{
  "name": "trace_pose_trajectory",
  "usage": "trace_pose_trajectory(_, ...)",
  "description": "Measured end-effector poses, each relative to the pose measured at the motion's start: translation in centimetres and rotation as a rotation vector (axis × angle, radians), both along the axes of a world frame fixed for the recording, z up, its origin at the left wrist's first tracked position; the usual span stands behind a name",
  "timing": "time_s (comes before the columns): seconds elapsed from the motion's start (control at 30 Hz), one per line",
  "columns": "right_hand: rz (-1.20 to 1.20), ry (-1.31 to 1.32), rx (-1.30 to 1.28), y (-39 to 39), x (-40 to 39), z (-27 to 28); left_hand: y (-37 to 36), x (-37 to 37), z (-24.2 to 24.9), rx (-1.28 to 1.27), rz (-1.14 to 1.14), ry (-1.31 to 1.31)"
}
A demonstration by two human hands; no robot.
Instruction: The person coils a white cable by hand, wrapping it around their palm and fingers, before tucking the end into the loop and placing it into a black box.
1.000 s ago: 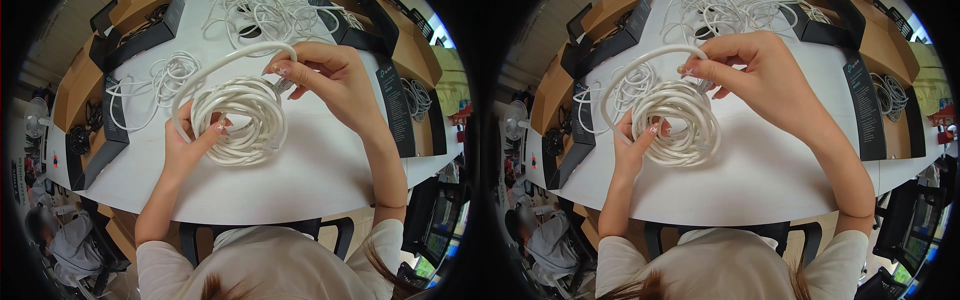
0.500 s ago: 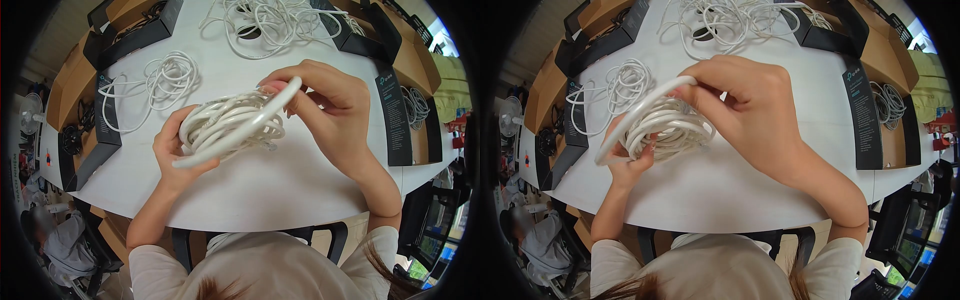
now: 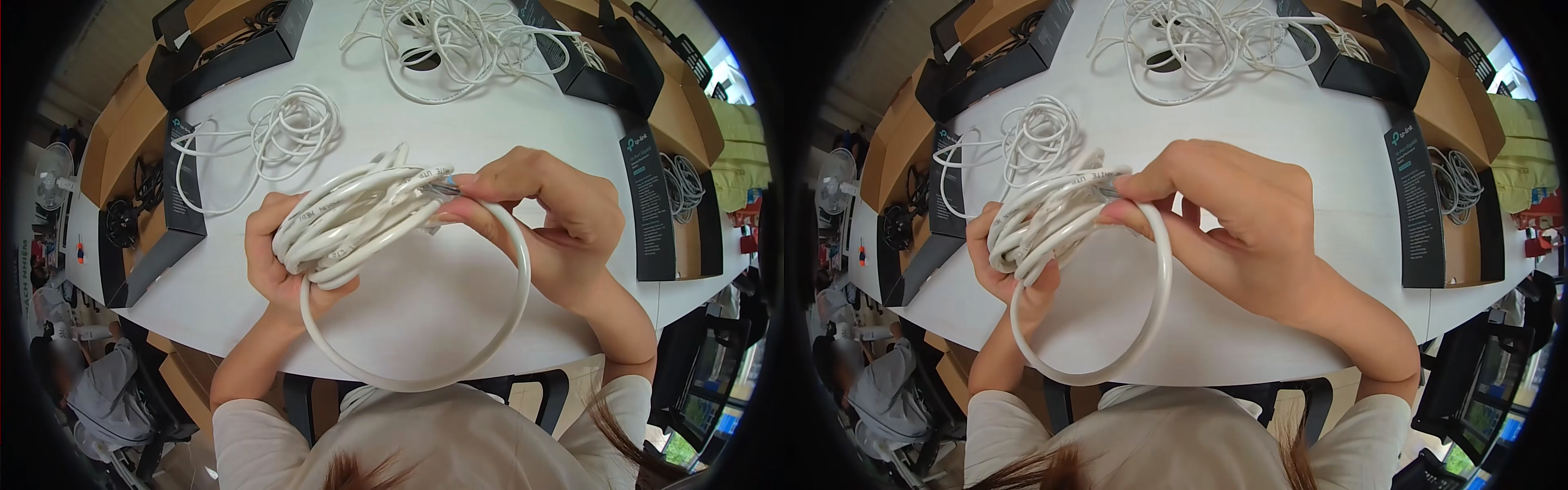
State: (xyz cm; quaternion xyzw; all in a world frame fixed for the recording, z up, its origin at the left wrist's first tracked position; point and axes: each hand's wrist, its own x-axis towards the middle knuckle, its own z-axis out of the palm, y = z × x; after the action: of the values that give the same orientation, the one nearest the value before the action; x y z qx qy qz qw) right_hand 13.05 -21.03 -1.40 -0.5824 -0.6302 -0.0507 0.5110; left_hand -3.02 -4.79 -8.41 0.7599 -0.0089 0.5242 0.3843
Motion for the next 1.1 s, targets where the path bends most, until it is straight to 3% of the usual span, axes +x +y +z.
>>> trace_pose_trajectory(0.13,-0.004,0.011,-0.070,-0.1,-0.1,0.2,0.0,0.0,0.1,0.024,0.048,0.026)
trace_pose_trajectory(0.27,0.029,-0.048,-0.117,0.1,0.3,0.4,0.1,0.3,0.0,-0.064,-0.048,0.048)
trace_pose_trajectory(0.4,0.018,-0.142,-0.182,0.1,0.9,0.0,0.0,0.2,0.2,0.039,-0.147,0.116)
trace_pose_trajectory(0.53,-0.006,-0.290,-0.062,0.4,1.6,-0.5,-0.3,0.3,0.0,-0.136,-0.099,0.126)
trace_pose_trajectory(0.73,0.003,-0.250,0.023,-0.4,0.5,1.0,-0.1,0.1,0.0,-0.042,-0.073,0.123)
trace_pose_trajectory(0.93,-0.006,-0.411,0.185,-0.1,0.9,0.3,-0.2,-0.2,0.2,-0.062,-0.074,0.118)
trace_pose_trajectory(1.1,0.028,-0.442,0.132,0.3,0.9,-0.3,-0.1,-0.3,-0.1,0.006,-0.114,0.139)
